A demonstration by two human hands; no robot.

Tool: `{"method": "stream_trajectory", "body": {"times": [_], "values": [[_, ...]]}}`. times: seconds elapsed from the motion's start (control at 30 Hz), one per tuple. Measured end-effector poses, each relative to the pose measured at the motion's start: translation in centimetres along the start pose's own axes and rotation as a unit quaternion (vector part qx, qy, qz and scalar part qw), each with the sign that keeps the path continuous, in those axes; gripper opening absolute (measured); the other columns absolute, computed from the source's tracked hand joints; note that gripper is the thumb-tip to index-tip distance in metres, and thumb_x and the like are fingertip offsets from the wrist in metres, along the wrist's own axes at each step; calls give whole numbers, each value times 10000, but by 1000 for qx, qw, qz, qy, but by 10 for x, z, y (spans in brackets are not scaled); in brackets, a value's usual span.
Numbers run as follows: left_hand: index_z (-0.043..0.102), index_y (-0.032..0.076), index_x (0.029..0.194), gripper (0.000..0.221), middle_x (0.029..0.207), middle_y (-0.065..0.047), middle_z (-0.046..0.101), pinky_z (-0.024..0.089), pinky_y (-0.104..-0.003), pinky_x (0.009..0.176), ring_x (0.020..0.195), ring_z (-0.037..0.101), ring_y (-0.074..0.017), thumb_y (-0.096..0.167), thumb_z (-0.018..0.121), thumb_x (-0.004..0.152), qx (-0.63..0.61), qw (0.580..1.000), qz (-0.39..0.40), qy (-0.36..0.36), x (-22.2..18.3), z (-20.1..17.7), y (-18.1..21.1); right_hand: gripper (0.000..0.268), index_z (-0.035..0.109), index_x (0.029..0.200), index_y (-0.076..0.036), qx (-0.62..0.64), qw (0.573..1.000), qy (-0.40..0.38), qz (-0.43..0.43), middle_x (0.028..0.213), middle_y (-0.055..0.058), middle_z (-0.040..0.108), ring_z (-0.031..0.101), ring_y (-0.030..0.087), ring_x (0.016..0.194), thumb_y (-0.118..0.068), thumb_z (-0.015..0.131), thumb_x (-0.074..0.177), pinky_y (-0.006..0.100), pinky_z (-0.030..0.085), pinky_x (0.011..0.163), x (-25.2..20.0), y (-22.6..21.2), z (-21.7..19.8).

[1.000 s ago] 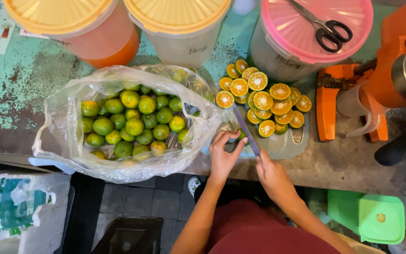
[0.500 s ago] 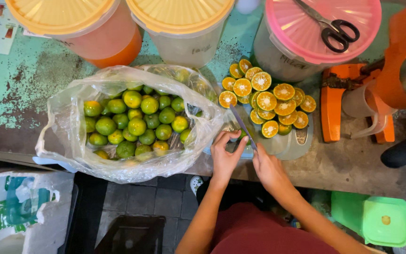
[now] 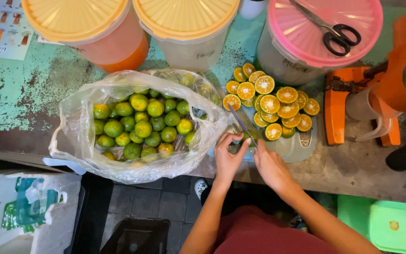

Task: The person repeatedly picks limes from a plastic bag and cuts them in half on a cutting board using a purple knife. The cut limes are stacked on the board next to a manual juicer.

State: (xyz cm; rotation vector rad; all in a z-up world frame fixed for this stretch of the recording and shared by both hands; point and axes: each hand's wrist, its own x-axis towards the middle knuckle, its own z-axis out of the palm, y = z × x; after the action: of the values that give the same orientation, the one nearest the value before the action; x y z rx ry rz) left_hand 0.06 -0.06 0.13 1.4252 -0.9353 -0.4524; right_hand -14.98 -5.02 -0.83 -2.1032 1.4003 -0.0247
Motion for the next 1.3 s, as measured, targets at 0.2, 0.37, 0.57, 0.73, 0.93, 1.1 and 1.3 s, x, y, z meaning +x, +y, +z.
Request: {"method": "stream_trajectory", "body": {"times": [0.2,0.37,0.57,0.73,0.93,1.1,1.3], "values": [[684,-7,902,188,973,-140,743,568,-344,834,931,751,-271,74,840,837,-9,1000,11,3,-3,1,2,296,483,1202,-63,0,1000,19,2,828,325,686,647,549,824,-290,503,1014,647,468,725,-46,21,10],[662,-5,875,209,942,-142,732,568,-344,818,930,752,-278,74,849,826,4,1000,23,7,-1,3,3,340,466,1230,-24,-9,1000,13,-3,835,313,691,674,527,813,-281,491,1009,623,505,704,-15,19,10],[659,-2,889,214,953,-132,723,555,-347,816,900,724,-266,77,846,823,-1,1000,22,-10,-4,-2,-1,400,426,1309,-26,-38,999,-14,0,882,322,692,666,545,843,-296,476,1018,630,505,754,2,21,18],[656,12,916,247,936,-117,709,533,-346,830,901,694,-265,94,863,811,6,998,42,-36,-3,-8,-4,420,428,1303,-65,-39,997,-40,50,939,318,698,654,550,883,-319,509,980,636,501,786,-28,34,18],[619,21,974,342,965,-113,679,523,-336,836,900,662,-259,95,871,754,-11,996,41,-80,-11,-11,-14,379,432,1272,-2,-61,997,-19,-32,864,330,695,682,530,846,-257,504,1002,615,527,755,5,25,17],[591,13,1215,385,1163,-138,676,514,-343,956,1070,665,-277,100,762,881,-37,996,23,-77,-9,-10,-18,278,471,1149,-49,-20,1000,-12,-19,833,313,688,660,532,819,-276,529,1000,613,492,741,-14,33,4],[496,15,1454,409,1369,-181,621,448,-415,1116,1272,609,-322,204,422,1099,-24,998,-17,-61,-7,-5,-7,236,505,1000,-52,129,988,60,-55,718,236,631,608,462,683,-279,567,994,506,464,589,-52,46,-17]]}}
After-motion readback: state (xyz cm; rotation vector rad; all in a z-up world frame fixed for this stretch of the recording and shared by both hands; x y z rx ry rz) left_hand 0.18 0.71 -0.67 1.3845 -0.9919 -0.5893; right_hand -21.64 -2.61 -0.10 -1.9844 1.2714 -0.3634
